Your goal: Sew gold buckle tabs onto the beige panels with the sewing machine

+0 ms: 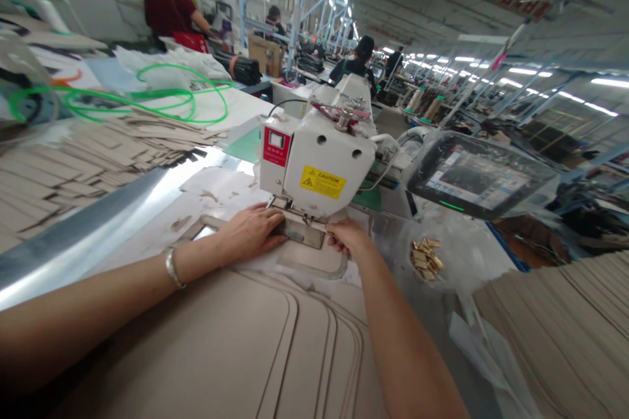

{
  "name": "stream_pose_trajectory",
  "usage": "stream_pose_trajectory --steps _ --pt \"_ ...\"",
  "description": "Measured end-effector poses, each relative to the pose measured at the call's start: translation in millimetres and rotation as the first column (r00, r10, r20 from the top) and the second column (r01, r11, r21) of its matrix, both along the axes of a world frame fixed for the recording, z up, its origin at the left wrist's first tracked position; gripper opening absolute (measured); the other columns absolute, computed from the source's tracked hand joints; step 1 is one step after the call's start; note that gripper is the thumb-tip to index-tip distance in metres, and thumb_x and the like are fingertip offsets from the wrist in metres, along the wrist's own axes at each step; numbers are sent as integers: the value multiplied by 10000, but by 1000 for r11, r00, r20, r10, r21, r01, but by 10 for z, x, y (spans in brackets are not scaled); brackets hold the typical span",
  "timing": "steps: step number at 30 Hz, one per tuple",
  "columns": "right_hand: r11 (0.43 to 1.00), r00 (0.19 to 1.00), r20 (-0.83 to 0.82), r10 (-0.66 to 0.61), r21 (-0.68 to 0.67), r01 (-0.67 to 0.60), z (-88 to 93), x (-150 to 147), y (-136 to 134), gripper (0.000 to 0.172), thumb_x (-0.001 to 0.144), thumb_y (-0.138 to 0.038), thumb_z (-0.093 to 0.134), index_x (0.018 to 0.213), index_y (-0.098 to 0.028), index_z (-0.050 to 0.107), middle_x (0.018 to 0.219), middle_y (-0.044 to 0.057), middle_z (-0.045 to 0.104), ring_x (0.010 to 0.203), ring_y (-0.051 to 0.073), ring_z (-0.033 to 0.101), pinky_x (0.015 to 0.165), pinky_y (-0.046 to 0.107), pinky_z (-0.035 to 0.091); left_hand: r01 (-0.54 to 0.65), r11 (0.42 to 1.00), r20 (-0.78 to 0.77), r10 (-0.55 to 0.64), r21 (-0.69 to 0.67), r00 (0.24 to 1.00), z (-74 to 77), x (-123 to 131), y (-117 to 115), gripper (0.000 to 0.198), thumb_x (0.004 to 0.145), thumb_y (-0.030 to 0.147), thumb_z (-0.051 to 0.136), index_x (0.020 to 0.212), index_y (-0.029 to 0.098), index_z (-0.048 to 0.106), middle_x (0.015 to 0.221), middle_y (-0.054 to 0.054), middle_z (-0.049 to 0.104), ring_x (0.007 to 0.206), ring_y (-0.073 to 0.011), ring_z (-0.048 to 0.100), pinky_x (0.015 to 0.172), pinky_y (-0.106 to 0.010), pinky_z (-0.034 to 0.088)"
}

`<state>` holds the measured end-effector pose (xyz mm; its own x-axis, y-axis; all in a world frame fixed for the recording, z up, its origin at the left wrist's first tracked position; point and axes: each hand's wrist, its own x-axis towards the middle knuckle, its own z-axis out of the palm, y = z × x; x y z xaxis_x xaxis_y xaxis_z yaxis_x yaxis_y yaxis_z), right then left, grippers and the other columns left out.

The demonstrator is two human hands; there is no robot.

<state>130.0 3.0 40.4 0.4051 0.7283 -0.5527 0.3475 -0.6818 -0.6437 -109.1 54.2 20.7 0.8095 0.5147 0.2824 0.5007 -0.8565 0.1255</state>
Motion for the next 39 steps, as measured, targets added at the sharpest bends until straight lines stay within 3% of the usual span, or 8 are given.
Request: stream_pose_trajectory --steps 7,20,27,31,33,39 --pt "999 998 -28 -50 15 51 -28 272 -177 164 879 -210 554 725 -176 507 451 -41 551 299 61 418 327 176 235 172 984 19 -171 -48 985 21 108 -113 228 944 311 496 1053 145 607 1115 -95 646 1057 -204 613 1036 -351 415" --pt "987 986 -45 -160 28 161 -37 755 -484 106 871 -223 568 794 -174 514 510 -32 591 335 70 475 354 172 316 289 952 40 -286 -99 957 57 276 -391 158 932 199 493 1004 128 614 1066 -105 650 1036 -206 611 974 -330 471" --pt "981 983 -15 -183 60 184 -13 721 -520 113 886 -212 578 795 -167 529 530 -28 597 369 78 527 385 174 374 272 944 -22 -281 -185 959 279 199 -539 120 905 218 526 890 147 622 944 -81 644 870 -208 636 807 -321 511" --pt "980 984 -13 -179 83 180 5 699 -534 113 866 -214 611 798 -164 537 560 -28 607 401 78 553 407 173 399 384 862 -56 -424 -330 904 466 90 -693 208 802 352 710 882 168 653 936 -64 647 880 -218 641 785 -304 501" --pt "981 985 -15 -170 95 171 2 694 -555 97 851 -202 620 810 -166 541 574 -29 610 416 78 559 416 173 401 407 850 -92 -460 -334 883 517 47 -774 286 737 380 778 893 170 664 940 -67 652 903 -236 638 798 -317 493" --pt "976 986 85 -145 173 128 -38 636 -652 112 807 -209 624 770 -189 521 553 -49 573 411 79 489 407 186 299 369 899 -169 -412 -237 895 422 48 -875 250 727 300 786 887 152 664 922 -71 659 893 -238 625 833 -325 472"
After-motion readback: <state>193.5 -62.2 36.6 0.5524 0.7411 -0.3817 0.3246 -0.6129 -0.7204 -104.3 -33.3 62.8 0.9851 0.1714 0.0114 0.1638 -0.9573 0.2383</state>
